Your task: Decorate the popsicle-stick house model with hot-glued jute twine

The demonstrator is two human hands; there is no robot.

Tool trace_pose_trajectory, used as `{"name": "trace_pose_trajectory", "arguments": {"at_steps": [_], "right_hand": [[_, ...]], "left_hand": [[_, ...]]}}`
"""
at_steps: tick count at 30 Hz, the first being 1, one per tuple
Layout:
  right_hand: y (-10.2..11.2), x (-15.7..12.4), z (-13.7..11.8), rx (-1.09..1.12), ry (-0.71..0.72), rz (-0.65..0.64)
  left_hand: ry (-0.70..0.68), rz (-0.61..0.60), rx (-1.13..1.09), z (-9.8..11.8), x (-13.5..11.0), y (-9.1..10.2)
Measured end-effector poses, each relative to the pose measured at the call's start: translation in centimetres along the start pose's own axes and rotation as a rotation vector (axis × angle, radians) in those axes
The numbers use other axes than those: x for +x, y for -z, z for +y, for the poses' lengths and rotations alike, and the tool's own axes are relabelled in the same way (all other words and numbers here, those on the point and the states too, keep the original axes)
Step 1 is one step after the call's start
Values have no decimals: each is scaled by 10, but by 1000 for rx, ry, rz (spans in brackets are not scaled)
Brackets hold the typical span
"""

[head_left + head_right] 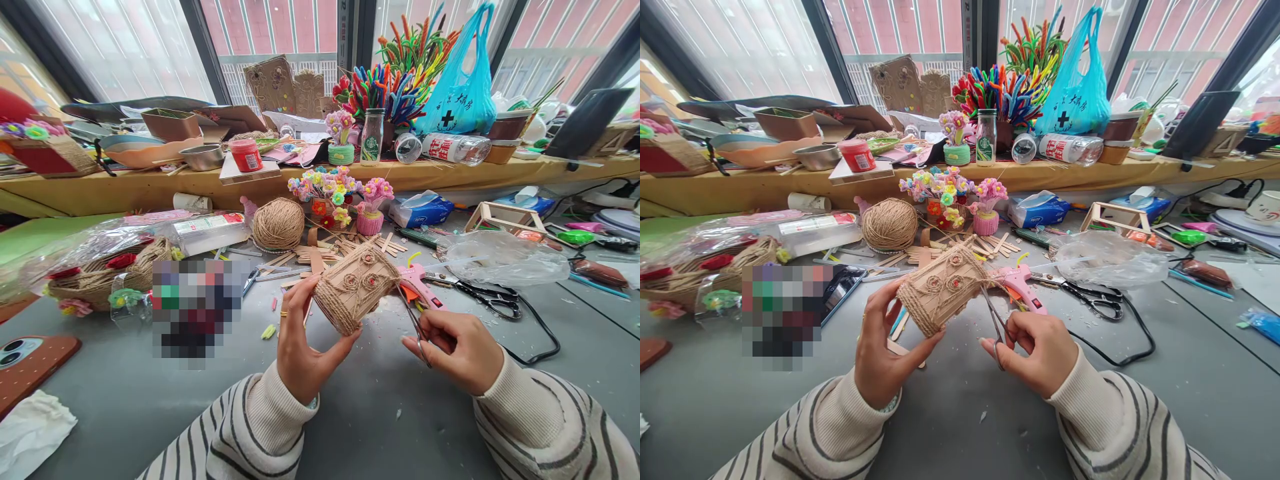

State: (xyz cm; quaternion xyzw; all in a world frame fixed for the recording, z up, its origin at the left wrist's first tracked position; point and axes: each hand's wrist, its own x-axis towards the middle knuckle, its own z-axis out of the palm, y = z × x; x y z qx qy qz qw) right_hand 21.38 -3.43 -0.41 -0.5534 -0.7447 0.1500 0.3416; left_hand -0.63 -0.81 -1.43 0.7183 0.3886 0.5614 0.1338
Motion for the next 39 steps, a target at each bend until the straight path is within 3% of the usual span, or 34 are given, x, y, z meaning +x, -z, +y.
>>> {"name": "trace_pose_trajectory", "arguments": {"at_steps": [34,39], "right_hand": [[3,-1,-1,31,-45,-4],[5,3,4,-7,28,-80]], "left_hand": [[-26,-34,37,1,1,1],[-33,-28,45,0,0,1]]}}
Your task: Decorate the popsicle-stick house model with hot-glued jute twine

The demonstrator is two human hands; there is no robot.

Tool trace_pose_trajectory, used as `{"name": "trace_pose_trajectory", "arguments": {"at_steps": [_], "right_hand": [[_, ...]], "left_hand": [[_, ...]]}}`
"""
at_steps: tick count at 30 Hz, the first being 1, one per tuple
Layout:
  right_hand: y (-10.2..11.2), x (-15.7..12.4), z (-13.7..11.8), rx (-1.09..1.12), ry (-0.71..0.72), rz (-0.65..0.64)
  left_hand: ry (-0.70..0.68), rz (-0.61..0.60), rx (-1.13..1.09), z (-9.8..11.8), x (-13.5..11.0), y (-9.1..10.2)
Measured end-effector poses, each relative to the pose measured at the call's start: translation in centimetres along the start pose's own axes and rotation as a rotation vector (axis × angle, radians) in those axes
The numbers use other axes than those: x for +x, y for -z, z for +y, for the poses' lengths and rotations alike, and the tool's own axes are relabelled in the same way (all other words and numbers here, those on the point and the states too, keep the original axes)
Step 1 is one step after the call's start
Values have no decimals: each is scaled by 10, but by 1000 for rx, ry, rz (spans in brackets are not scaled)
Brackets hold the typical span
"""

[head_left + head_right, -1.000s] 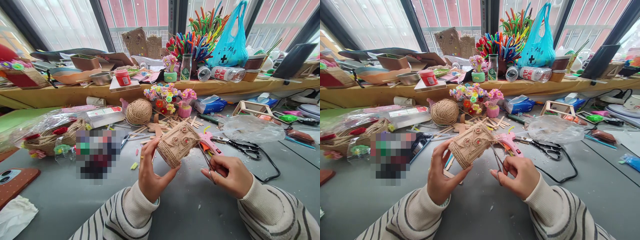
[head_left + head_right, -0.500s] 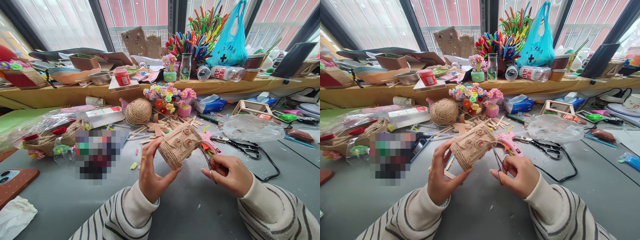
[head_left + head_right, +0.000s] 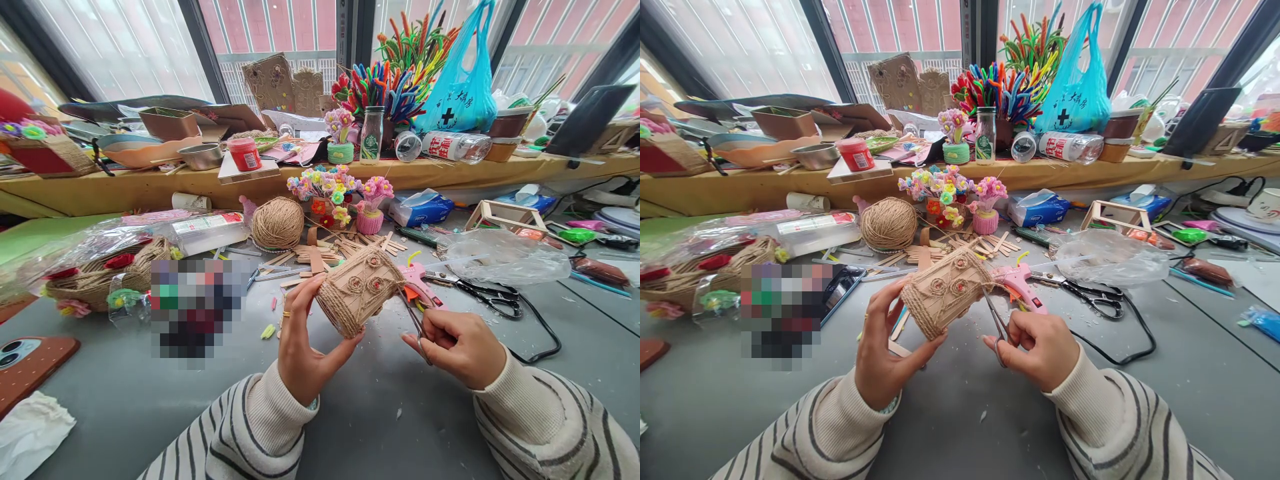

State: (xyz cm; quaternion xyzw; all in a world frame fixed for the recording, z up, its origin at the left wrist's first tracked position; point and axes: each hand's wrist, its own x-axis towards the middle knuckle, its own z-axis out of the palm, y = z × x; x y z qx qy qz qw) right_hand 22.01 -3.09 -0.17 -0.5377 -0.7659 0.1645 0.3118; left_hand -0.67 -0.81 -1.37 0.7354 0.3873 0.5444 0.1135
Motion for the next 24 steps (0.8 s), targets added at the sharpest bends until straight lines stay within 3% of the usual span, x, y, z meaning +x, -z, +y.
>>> {"name": "trace_pose_trajectory", "arguments": {"at_steps": [19,24], "right_hand": [[-3,0,8,-161,164,83],[-8,-2,1,-68,74,110]], "left_hand": [[30,-4,-22,0,0,0],[39,-4,-3,0,0,-1]]}}
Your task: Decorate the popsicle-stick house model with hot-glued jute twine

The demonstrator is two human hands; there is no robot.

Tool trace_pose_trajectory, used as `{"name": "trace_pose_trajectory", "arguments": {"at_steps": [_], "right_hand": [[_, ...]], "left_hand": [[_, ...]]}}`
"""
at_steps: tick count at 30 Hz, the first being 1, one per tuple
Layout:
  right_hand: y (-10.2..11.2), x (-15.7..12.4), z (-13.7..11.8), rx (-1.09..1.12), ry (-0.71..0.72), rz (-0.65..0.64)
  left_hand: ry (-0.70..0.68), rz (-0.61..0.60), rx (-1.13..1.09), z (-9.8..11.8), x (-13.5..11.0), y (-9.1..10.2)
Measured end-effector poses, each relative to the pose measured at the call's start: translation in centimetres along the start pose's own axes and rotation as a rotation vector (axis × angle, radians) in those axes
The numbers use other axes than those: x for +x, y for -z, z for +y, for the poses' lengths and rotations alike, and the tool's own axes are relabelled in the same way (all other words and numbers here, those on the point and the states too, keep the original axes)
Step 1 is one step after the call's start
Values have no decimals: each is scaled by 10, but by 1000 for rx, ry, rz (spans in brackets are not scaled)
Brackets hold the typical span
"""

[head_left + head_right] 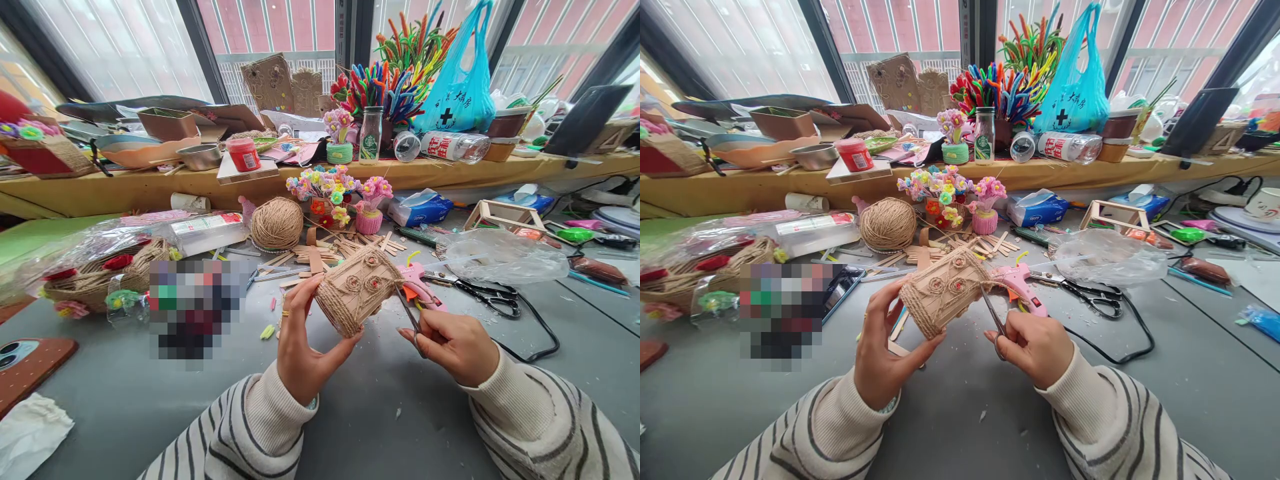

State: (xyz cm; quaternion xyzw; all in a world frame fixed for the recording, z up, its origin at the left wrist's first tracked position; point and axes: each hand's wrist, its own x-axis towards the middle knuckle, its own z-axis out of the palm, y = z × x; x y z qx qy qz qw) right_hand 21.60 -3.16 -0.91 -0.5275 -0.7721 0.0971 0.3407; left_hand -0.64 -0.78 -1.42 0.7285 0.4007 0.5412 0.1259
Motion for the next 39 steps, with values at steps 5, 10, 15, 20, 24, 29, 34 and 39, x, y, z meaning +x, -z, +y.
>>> {"name": "trace_pose_trajectory", "arguments": {"at_steps": [5,10,15,20,24,29,34,39], "right_hand": [[-3,-2,-5,164,-116,-33],[-4,-1,-4,243,-180,-72],[-3,0,-8,279,-187,-61],[2,2,-8,270,-171,-116],[2,2,-7,242,-129,-116],[1,3,0,216,-49,-110],[0,2,1,268,-91,-150],[-4,-2,-3,424,-260,-172]], "left_hand": [[-13,-11,27,2,0,1],[-33,-29,13,2,0,2],[-38,-22,-11,1,0,2],[-21,-17,-28,3,1,1],[-20,-16,-44,4,1,1],[-11,-15,-65,3,0,1],[-5,-16,-77,3,1,1],[-33,-34,-56,3,1,2]]}}
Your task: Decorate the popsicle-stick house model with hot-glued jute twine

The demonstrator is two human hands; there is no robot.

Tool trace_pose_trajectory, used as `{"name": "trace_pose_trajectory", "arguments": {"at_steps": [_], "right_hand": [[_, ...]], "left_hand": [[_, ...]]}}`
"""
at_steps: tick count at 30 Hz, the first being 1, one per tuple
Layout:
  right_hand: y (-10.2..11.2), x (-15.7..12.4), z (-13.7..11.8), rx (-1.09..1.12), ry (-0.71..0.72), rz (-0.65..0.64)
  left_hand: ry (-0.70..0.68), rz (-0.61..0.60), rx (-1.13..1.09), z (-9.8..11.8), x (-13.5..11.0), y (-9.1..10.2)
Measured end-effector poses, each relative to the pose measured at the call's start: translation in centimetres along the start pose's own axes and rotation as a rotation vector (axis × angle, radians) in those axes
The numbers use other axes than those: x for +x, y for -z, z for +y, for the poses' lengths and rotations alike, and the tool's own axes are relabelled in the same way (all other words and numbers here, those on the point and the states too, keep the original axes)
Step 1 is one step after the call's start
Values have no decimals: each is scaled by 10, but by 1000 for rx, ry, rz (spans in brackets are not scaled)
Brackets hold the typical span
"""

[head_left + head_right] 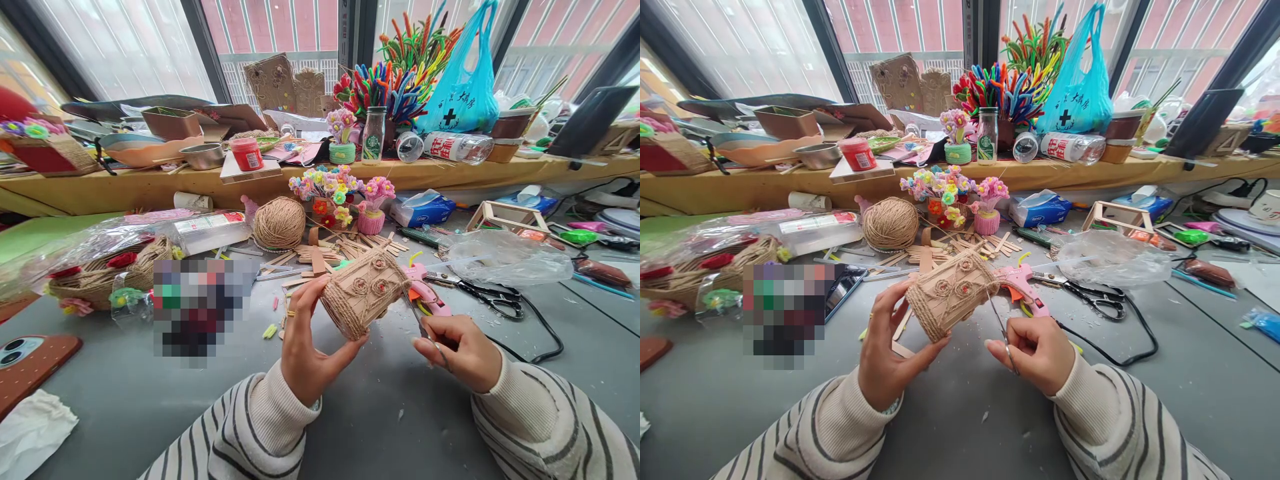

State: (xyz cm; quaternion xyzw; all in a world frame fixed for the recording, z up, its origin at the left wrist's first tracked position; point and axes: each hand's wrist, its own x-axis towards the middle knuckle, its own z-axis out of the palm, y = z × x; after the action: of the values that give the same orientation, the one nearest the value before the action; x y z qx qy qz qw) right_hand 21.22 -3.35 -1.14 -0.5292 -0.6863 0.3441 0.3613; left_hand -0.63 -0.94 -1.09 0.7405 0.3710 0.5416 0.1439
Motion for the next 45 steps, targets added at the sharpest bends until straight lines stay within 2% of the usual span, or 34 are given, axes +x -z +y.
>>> {"name": "trace_pose_trajectory", "arguments": {"at_steps": [8,16,23,29,35,38,45], "right_hand": [[6,7,-1,-3,-12,-118],[6,8,-2,-29,1,-100],[4,5,-2,112,-122,-79],[8,8,-3,105,-140,-176],[10,10,-2,26,-100,-139],[11,8,-2,67,-107,-181],[12,7,-9,167,-175,-174]], "left_hand": [[15,9,-2,0,0,0],[33,14,-9,-2,-1,-1],[4,-6,28,-2,-1,1],[-1,-3,43,-1,-1,1],[10,0,37,-1,0,1],[30,-4,26,-1,0,1],[23,-17,44,-1,-1,2]]}}
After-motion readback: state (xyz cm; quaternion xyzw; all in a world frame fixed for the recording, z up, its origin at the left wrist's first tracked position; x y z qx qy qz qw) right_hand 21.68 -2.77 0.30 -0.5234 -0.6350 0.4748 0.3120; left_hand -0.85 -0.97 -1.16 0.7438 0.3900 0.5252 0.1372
